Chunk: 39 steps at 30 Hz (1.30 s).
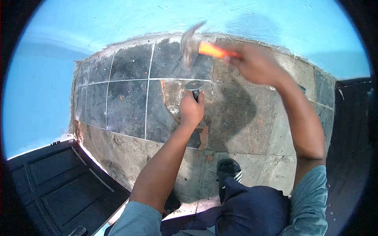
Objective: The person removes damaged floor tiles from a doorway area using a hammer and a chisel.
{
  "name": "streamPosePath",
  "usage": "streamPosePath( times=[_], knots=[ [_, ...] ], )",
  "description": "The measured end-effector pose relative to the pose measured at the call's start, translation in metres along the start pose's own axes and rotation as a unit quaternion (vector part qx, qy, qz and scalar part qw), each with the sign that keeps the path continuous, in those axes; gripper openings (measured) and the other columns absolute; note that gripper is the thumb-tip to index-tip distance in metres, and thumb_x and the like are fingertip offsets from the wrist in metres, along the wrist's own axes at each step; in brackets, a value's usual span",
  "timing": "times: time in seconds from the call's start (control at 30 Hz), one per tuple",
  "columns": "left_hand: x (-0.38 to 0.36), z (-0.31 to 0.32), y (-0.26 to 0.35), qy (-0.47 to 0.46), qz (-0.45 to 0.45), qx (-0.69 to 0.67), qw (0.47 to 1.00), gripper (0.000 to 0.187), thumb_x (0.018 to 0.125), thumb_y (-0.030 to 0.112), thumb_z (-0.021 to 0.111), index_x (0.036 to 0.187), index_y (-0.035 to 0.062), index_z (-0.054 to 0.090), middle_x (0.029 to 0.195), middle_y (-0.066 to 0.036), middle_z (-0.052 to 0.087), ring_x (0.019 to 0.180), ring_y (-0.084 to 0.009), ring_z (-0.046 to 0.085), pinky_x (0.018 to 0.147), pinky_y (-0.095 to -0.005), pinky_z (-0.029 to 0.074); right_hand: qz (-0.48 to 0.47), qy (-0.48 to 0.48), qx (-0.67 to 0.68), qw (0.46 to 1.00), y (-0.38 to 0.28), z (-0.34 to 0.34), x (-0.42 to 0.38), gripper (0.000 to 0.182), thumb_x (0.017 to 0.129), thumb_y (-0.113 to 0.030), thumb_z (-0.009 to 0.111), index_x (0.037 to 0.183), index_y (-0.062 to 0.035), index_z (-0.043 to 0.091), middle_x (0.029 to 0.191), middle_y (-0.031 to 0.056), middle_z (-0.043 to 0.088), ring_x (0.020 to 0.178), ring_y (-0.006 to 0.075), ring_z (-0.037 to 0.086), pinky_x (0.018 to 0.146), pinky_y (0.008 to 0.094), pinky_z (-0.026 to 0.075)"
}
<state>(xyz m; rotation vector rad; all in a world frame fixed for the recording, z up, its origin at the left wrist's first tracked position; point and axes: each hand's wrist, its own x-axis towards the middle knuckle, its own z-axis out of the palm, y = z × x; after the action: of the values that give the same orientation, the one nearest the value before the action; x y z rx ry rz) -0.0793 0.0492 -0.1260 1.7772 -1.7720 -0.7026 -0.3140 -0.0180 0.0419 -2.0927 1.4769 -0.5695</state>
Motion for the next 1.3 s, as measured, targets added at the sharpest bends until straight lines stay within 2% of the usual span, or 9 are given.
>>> streamPosePath(
  times=[0.23,0.3,0.37,0.47,0.67,0.83,1.0,1.03,1.3],
  knots=[
    [-0.001,0.001,0.000,-0.006,-0.018,-0.005,1.000,0.038,0.091,0.027,0.070,0.097,-0.0091,0.060,0.078,-0.031,0.065,0.079,-0.0500,0.066,0.071,-0.0559,0.051,0.073,0.263,0.064,0.960,-0.006,-0.019,0.001,0.040,0.101,-0.026,0.060,0.139,-0.0157,0.061,0.090,0.0199,0.072,0.077,0.0310,0.070,0.074,0.0405,0.053],
    [0.001,0.002,-0.001,-0.007,-0.019,0.006,1.000,0.037,0.091,0.026,0.070,0.100,-0.0086,0.060,0.080,-0.031,0.066,0.081,-0.0499,0.066,0.072,-0.0557,0.051,0.155,0.084,-0.023,0.984,-0.006,0.005,-0.012,0.045,0.102,-0.026,0.058,0.145,-0.0158,0.056,0.103,0.0212,0.074,0.091,0.0204,0.070,0.083,0.0394,0.053],
    [0.001,0.000,-0.005,-0.009,-0.028,0.011,1.000,0.037,0.091,0.026,0.070,0.103,-0.0079,0.060,0.081,-0.031,0.066,0.082,-0.0499,0.066,0.073,-0.0555,0.051,0.110,-0.163,-0.093,0.976,0.006,0.029,-0.018,0.045,0.099,-0.026,0.060,0.142,-0.0126,0.057,0.119,0.0261,0.068,0.109,0.0340,0.069,0.096,0.0434,0.051],
    [0.009,-0.005,-0.016,-0.019,-0.050,-0.004,0.999,0.037,0.091,0.026,0.069,0.106,-0.0068,0.059,0.085,-0.031,0.067,0.084,-0.0500,0.066,0.074,-0.0550,0.051,0.075,-0.096,-0.051,0.991,0.040,0.040,-0.032,0.044,0.099,-0.025,0.056,0.143,-0.0219,0.057,0.110,0.0224,0.070,0.103,0.0393,0.068,0.088,0.0479,0.052],
    [-0.004,-0.020,-0.008,-0.089,-0.065,-0.020,0.994,0.038,0.093,0.029,0.068,0.111,-0.0037,0.063,0.092,-0.030,0.069,0.090,-0.0487,0.066,0.079,-0.0546,0.051,0.163,0.074,0.095,0.979,0.078,0.078,-0.108,0.045,0.101,-0.021,0.059,0.144,-0.0105,0.054,0.131,0.0236,0.064,0.121,0.0385,0.062,0.103,0.0420,0.047],
    [0.013,-0.060,0.004,-0.113,-0.033,0.009,0.993,0.034,0.096,0.031,0.065,0.105,-0.0010,0.068,0.091,-0.026,0.070,0.087,-0.0451,0.067,0.077,-0.0515,0.051,0.318,0.065,0.216,0.921,0.085,0.088,-0.168,0.047,0.102,-0.016,0.059,0.146,-0.0032,0.051,0.132,0.0235,0.065,0.126,0.0294,0.061,0.107,0.0375,0.043],
    [0.026,-0.058,-0.004,-0.187,0.052,0.049,0.980,0.030,0.096,0.029,0.064,0.108,0.0021,0.068,0.093,-0.024,0.070,0.091,-0.0448,0.067,0.080,-0.0524,0.052,0.384,0.098,0.267,0.878,0.085,0.096,-0.197,0.048,0.104,-0.015,0.056,0.150,-0.0075,0.048,0.109,0.0091,0.070,0.075,0.0128,0.058,0.072,0.0298,0.052],
    [0.022,-0.052,-0.001,-0.214,0.066,0.074,0.972,0.029,0.095,0.028,0.063,0.109,0.0025,0.067,0.096,-0.023,0.071,0.092,-0.0445,0.067,0.083,-0.0530,0.053,0.372,0.113,0.290,0.875,0.082,0.099,-0.198,0.048,0.105,-0.017,0.056,0.151,-0.0094,0.048,0.091,0.0019,0.063,0.061,0.0081,0.045,0.057,0.0268,0.044],
    [-0.007,-0.020,0.025,-0.251,0.058,0.123,0.958,0.032,0.091,0.021,0.064,0.113,-0.0010,0.054,0.098,-0.026,0.067,0.092,-0.0453,0.066,0.081,-0.0564,0.051,0.394,0.094,0.337,0.850,0.070,0.095,-0.194,0.050,0.106,-0.017,0.052,0.155,-0.0139,0.042,0.068,-0.0048,0.043,0.051,0.0060,0.038,0.044,0.0247,0.035]
  ],
)
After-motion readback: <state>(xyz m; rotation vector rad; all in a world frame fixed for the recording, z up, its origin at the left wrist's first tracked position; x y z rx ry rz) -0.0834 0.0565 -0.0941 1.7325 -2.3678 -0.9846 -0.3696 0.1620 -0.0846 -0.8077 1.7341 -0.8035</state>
